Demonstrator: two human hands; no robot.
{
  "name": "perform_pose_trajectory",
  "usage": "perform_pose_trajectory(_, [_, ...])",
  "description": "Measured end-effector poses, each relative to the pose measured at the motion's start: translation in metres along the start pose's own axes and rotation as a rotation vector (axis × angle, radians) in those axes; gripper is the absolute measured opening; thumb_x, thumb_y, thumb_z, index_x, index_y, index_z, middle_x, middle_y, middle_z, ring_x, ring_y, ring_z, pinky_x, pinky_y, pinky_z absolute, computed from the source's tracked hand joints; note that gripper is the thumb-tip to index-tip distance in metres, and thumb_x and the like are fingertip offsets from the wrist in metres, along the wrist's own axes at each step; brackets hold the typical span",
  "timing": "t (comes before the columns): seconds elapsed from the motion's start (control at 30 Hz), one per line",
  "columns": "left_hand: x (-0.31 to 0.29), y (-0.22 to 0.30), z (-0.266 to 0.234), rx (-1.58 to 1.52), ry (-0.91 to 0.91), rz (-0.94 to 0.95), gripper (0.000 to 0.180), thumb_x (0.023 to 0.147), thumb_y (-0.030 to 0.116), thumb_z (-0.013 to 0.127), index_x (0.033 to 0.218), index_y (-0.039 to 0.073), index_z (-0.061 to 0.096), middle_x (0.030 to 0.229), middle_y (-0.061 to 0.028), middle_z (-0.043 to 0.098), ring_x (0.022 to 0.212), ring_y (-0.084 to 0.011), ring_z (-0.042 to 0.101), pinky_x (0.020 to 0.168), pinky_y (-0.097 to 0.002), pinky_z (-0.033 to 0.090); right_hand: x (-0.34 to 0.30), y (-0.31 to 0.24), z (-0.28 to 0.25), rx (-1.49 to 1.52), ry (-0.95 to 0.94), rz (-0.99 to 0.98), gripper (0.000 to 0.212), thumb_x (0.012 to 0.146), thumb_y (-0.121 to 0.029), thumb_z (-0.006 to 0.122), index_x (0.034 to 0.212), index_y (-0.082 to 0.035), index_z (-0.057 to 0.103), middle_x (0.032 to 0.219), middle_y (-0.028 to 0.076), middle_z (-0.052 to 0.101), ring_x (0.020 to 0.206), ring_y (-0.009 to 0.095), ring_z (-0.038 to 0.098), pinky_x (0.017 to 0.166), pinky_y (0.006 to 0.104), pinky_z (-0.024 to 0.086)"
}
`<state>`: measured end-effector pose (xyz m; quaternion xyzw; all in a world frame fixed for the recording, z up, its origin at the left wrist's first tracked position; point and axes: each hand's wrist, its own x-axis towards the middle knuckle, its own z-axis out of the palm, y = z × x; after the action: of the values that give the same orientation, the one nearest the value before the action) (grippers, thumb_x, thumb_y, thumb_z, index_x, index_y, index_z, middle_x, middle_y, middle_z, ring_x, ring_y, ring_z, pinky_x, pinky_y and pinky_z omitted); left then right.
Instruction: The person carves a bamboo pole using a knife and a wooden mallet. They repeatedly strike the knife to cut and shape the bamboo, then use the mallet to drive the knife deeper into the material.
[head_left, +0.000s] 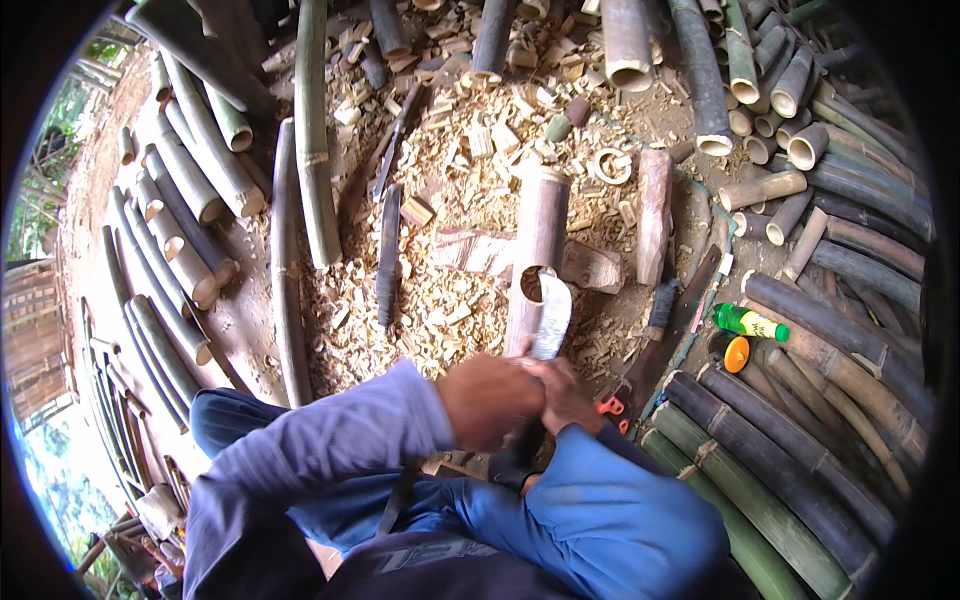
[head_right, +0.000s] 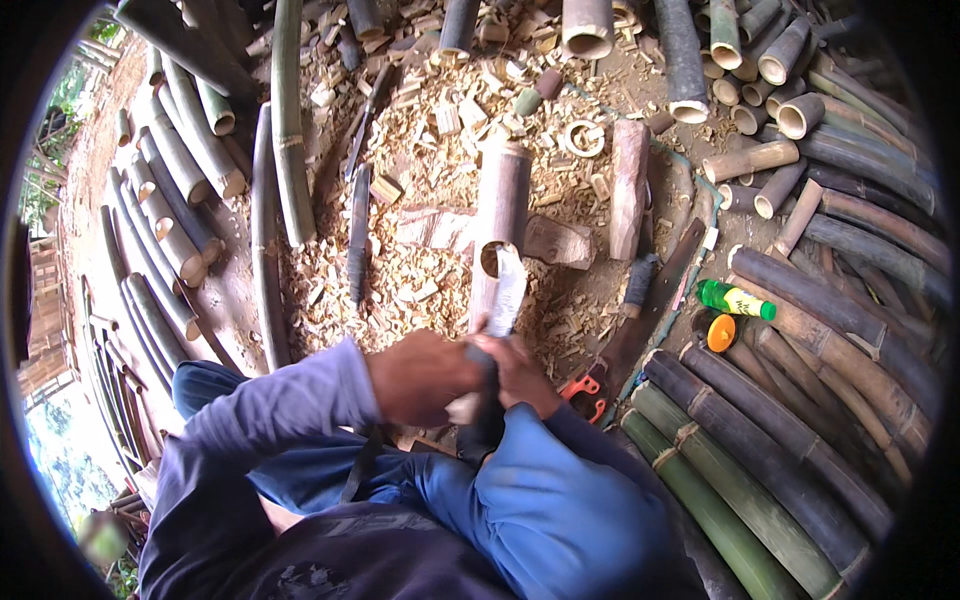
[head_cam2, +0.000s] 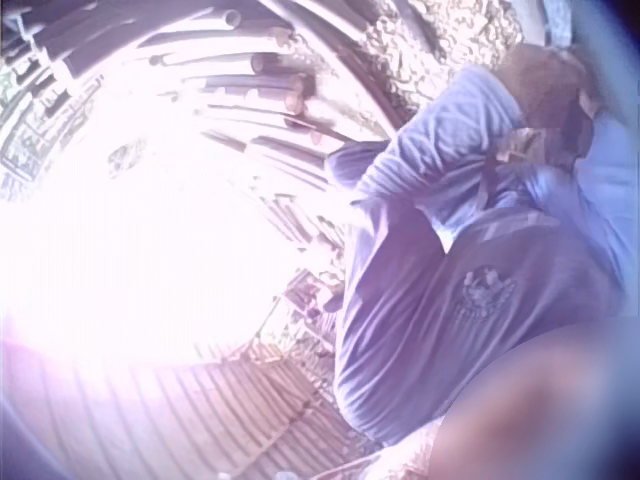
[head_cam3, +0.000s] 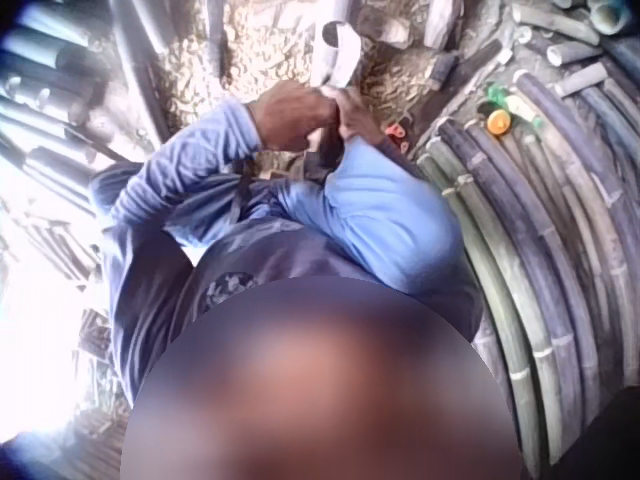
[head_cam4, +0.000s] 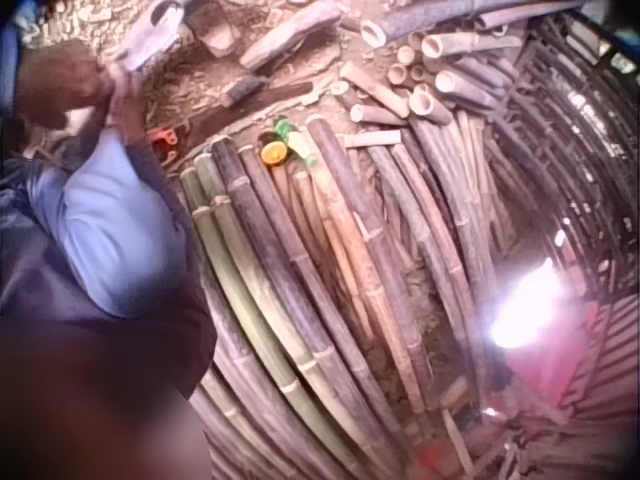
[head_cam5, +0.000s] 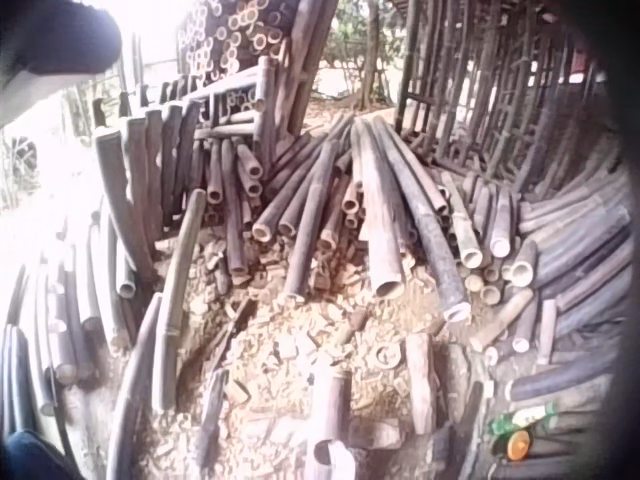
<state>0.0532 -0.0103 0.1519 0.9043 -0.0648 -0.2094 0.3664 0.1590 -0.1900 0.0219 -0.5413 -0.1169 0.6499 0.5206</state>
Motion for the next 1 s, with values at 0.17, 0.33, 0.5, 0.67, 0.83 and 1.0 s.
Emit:
perform_pose_trajectory(0.17, [0.135, -0.008, 0.021, 0.275, 0.174, 0.199, 0.084, 0.072, 0.023, 0.083, 0.147, 0.021, 0.046, 0.14, -0.0183, 0.049, 0.113, -0.0351, 0.065, 0.089, -0.0477, 0.055, 0.012, -0.019, -0.097, -1.048, 0.168, -0.223, 0.027, 0.1, -0.026, 0.06, 0.122, -0.011, 0.061, 0.112, 0.009, 0.064, 0.108, 0.021, 0.062, 0.102, 0.0444, 0.047])
perform_pose_trajectory(0.33, [0.165, -0.034, 0.021, -0.212, 0.349, 0.027, 0.096, 0.075, 0.004, 0.073, 0.159, 0.029, 0.034, 0.152, -0.0283, 0.038, 0.139, -0.0507, 0.045, 0.112, -0.0531, 0.043, 0.04, -0.096, -0.107, -1.929, 0.258, -0.361, 0.026, 0.094, -0.026, 0.066, 0.115, -0.011, 0.063, 0.105, 0.008, 0.064, 0.099, 0.021, 0.063, 0.096, 0.0433, 0.05])
perform_pose_trajectory(0.5, [0.145, -0.031, 0.013, -0.509, 1.074, -0.142, 0.107, 0.063, -0.009, 0.069, 0.161, 0.017, 0.035, 0.153, -0.0293, 0.038, 0.142, -0.0491, 0.04, 0.117, -0.0519, 0.038, 0.067, -0.19, -0.062, -2.021, -0.073, -0.739, 0.026, 0.082, -0.026, 0.071, 0.104, -0.013, 0.064, 0.091, 0.005, 0.063, 0.087, 0.023, 0.062, 0.085, 0.0431, 0.05])
perform_pose_trajectory(0.67, [0.141, -0.041, 0.014, -0.541, 1.572, -0.19, 0.099, 0.066, -0.004, 0.077, 0.155, 0.005, 0.034, 0.142, -0.0224, 0.047, 0.13, -0.0385, 0.051, 0.113, -0.0445, 0.041, 0.103, -0.194, -0.028, -2.271, -0.05, -0.996, 0.01, 0.079, -0.018, 0.067, 0.075, -0.011, 0.062, 0.075, 0.005, 0.059, 0.08, 0.023, 0.06, 0.073, 0.0397, 0.049])
perform_pose_trajectory(0.83, [0.171, -0.033, 0.009, -0.271, 0.177, -0.144, 0.098, 0.066, 0.0, 0.079, 0.154, 0.018, 0.04, 0.132, -0.0254, 0.056, 0.123, -0.0437, 0.059, 0.099, -0.0464, 0.054, 0.042, -0.103, -0.103, -0.948, 0.321, -0.409, 0.02, 0.089, -0.024, 0.065, 0.099, -0.007, 0.061, 0.091, 0.011, 0.062, 0.09, 0.031, 0.062, 0.083, 0.0437, 0.052])
perform_pose_trajectory(1.0, [0.167, -0.035, 0.004, -0.315, 0.288, 0.015, 0.097, 0.064, 0.0, 0.08, 0.152, 0.012, 0.042, 0.132, -0.0281, 0.056, 0.122, -0.0469, 0.059, 0.099, -0.0468, 0.054, 0.032, -0.108, -0.115, -1.081, 0.305, -0.218, 0.034, 0.088, -0.029, 0.068, 0.111, -0.006, 0.06, 0.103, 0.016, 0.063, 0.097, 0.037, 0.063, 0.086, 0.0472, 0.052])
